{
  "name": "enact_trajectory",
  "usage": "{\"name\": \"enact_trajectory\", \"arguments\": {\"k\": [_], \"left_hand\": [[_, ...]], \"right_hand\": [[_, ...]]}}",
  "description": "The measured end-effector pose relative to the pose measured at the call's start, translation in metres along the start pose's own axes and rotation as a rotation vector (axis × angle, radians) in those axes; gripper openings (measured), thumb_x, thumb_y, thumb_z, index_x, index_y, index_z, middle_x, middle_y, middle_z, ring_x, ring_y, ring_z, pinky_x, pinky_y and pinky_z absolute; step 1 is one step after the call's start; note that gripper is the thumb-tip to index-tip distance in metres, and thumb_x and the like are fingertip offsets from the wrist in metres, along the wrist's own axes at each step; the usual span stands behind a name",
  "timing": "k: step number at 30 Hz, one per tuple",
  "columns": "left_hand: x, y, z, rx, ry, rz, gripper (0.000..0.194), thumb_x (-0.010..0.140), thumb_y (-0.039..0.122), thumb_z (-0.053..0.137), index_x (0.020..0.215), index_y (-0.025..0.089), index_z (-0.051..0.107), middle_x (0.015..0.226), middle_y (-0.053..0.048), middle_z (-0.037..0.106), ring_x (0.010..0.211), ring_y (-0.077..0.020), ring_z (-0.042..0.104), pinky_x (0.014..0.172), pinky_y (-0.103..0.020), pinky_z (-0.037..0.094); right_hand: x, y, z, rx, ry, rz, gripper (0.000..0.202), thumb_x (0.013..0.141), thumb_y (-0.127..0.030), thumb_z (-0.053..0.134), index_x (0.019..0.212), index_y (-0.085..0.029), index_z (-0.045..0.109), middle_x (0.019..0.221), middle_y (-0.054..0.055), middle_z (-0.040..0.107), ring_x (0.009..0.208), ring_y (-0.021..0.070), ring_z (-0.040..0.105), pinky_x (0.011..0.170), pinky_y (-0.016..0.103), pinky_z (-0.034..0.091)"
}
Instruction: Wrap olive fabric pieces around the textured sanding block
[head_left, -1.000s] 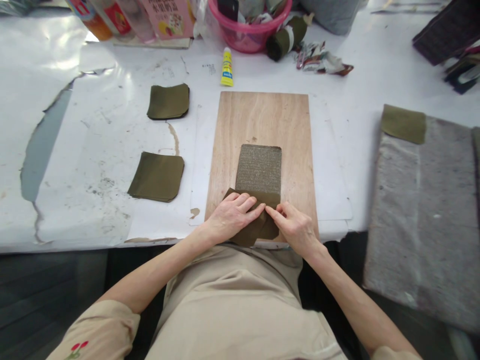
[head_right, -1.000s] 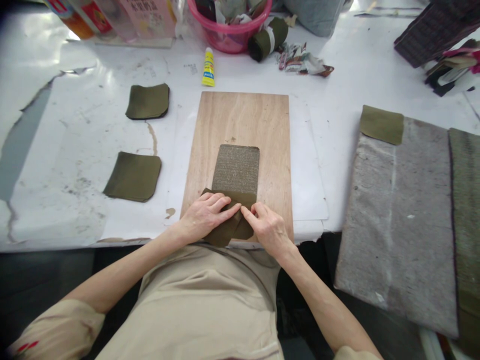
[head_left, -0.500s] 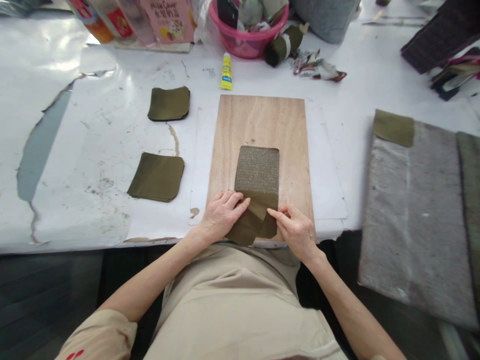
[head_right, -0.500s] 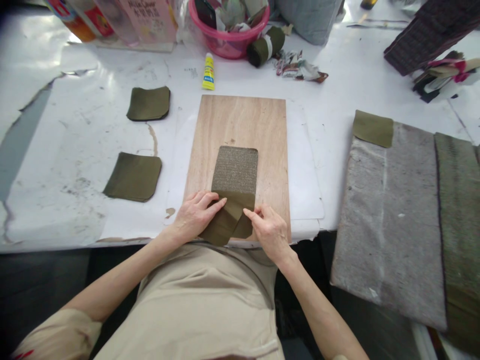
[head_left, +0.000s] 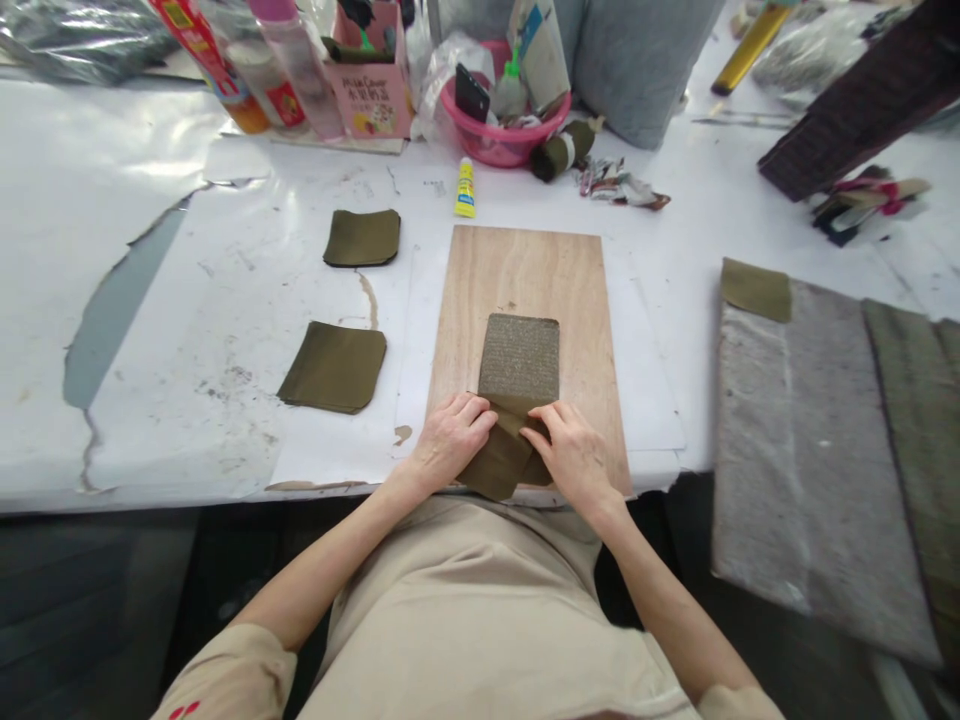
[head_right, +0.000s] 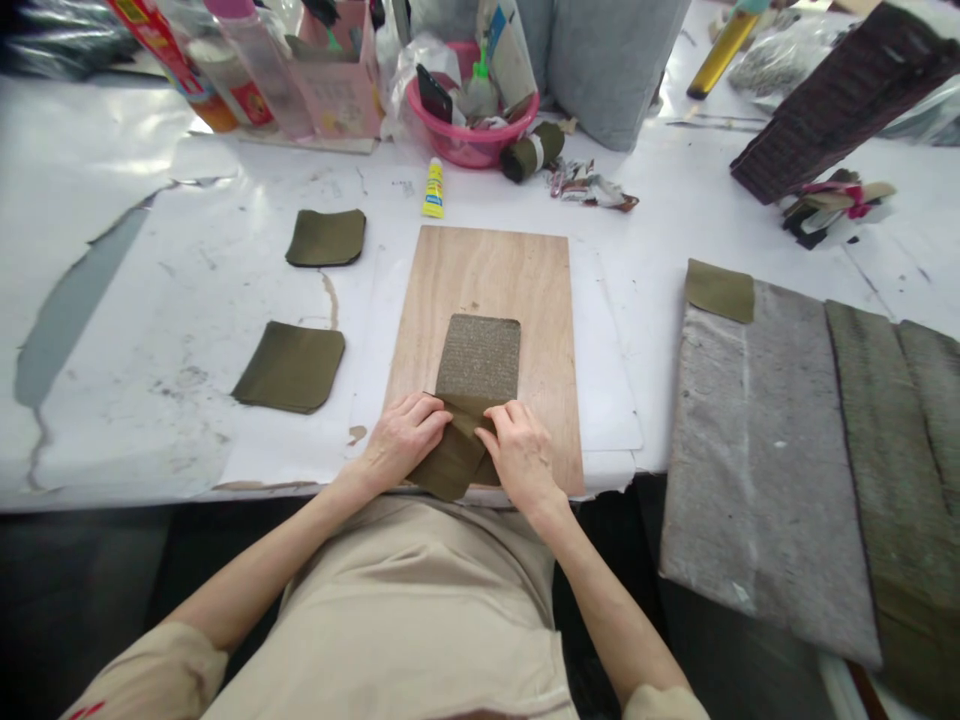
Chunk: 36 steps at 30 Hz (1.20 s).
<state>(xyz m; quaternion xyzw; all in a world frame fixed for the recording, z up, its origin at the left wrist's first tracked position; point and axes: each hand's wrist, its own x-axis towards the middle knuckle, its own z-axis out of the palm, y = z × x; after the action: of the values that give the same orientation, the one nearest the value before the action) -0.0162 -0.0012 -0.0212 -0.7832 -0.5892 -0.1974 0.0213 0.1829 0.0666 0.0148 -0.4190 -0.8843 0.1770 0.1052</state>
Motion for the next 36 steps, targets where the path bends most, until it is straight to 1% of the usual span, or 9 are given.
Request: {"name": "enact_trajectory", "arguments": {"k": [8,14,17,19,22,25,27,32,36], "left_hand": [[0.0,0.0,0.001,0.001,-0.002,-0.016,0.012,0.094,0.016,0.049,0.089,0.018,0.06,0.092,-0.006,0.06,0.09,-0.0211,0.054,0.081,-0.034,0.047],[0.0,0.0,0.002,-0.042,0.031,-0.038,0.015,0.094,0.016,0.047,0.087,0.018,0.06,0.089,-0.005,0.06,0.088,-0.0201,0.055,0.08,-0.034,0.048],[-0.001,0.0,0.001,-0.094,0.073,-0.087,0.014,0.095,0.019,0.048,0.094,0.018,0.062,0.095,-0.007,0.061,0.092,-0.0202,0.056,0.084,-0.035,0.049],[0.001,0.002,-0.003,-0.112,0.131,-0.123,0.016,0.094,0.021,0.051,0.105,0.019,0.063,0.105,-0.008,0.061,0.104,-0.0221,0.055,0.09,-0.037,0.047],[0.01,0.005,-0.011,-0.112,0.175,-0.079,0.022,0.095,0.025,0.052,0.115,0.022,0.062,0.114,-0.008,0.061,0.116,-0.0234,0.052,0.099,-0.039,0.042],[0.023,0.005,-0.017,-0.133,0.079,0.047,0.017,0.097,0.026,0.048,0.101,0.021,0.065,0.091,-0.004,0.065,0.097,-0.0177,0.059,0.096,-0.036,0.042],[0.029,0.002,-0.019,-0.147,0.03,0.061,0.02,0.098,0.026,0.046,0.095,0.019,0.065,0.083,-0.002,0.065,0.085,-0.0151,0.061,0.087,-0.032,0.044],[0.026,-0.01,-0.025,-0.199,-0.01,-0.011,0.026,0.099,0.03,0.043,0.089,0.018,0.064,0.081,-0.002,0.068,0.078,-0.0133,0.064,0.076,-0.029,0.043],[0.007,-0.028,-0.047,-0.295,0.022,-0.22,0.024,0.098,0.027,0.046,0.085,0.017,0.063,0.08,-0.002,0.069,0.078,-0.014,0.064,0.075,-0.027,0.044]], "right_hand": [[0.018,-0.003,-0.002,0.078,-0.157,0.12,0.01,0.085,-0.022,0.067,0.086,-0.021,0.057,0.076,-0.001,0.06,0.074,0.0169,0.058,0.069,0.029,0.042],[0.019,-0.001,0.0,0.147,-0.102,0.098,0.014,0.084,-0.017,0.063,0.073,-0.021,0.054,0.08,0.001,0.059,0.077,0.0167,0.056,0.07,0.029,0.042],[0.016,-0.002,-0.002,0.233,-0.098,0.133,0.009,0.087,-0.021,0.06,0.078,-0.021,0.058,0.078,0.0,0.061,0.075,0.0163,0.057,0.068,0.028,0.042],[0.014,-0.004,-0.005,0.325,-0.102,0.146,0.008,0.089,-0.025,0.057,0.082,-0.022,0.061,0.078,-0.001,0.064,0.073,0.0158,0.059,0.068,0.028,0.044],[0.013,-0.009,-0.012,0.394,-0.079,0.092,0.013,0.091,-0.029,0.054,0.085,-0.023,0.064,0.083,-0.001,0.067,0.076,0.0156,0.061,0.072,0.027,0.046],[0.012,-0.013,-0.019,0.387,-0.031,0.047,0.021,0.093,-0.036,0.051,0.083,-0.023,0.065,0.084,0.0,0.068,0.075,0.0166,0.062,0.07,0.028,0.047],[0.014,-0.014,-0.022,0.382,0.008,0.054,0.024,0.093,-0.041,0.051,0.088,-0.023,0.066,0.087,0.001,0.069,0.075,0.0173,0.062,0.069,0.028,0.047],[0.024,-0.012,-0.02,0.413,0.027,0.038,0.036,0.089,-0.055,0.051,0.089,-0.023,0.069,0.086,0.002,0.071,0.071,0.0183,0.064,0.066,0.027,0.049],[0.03,-0.001,-0.004,0.443,0.055,0.152,0.045,0.087,-0.063,0.05,0.091,-0.023,0.069,0.085,0.002,0.072,0.072,0.0191,0.067,0.065,0.027,0.05]]}}
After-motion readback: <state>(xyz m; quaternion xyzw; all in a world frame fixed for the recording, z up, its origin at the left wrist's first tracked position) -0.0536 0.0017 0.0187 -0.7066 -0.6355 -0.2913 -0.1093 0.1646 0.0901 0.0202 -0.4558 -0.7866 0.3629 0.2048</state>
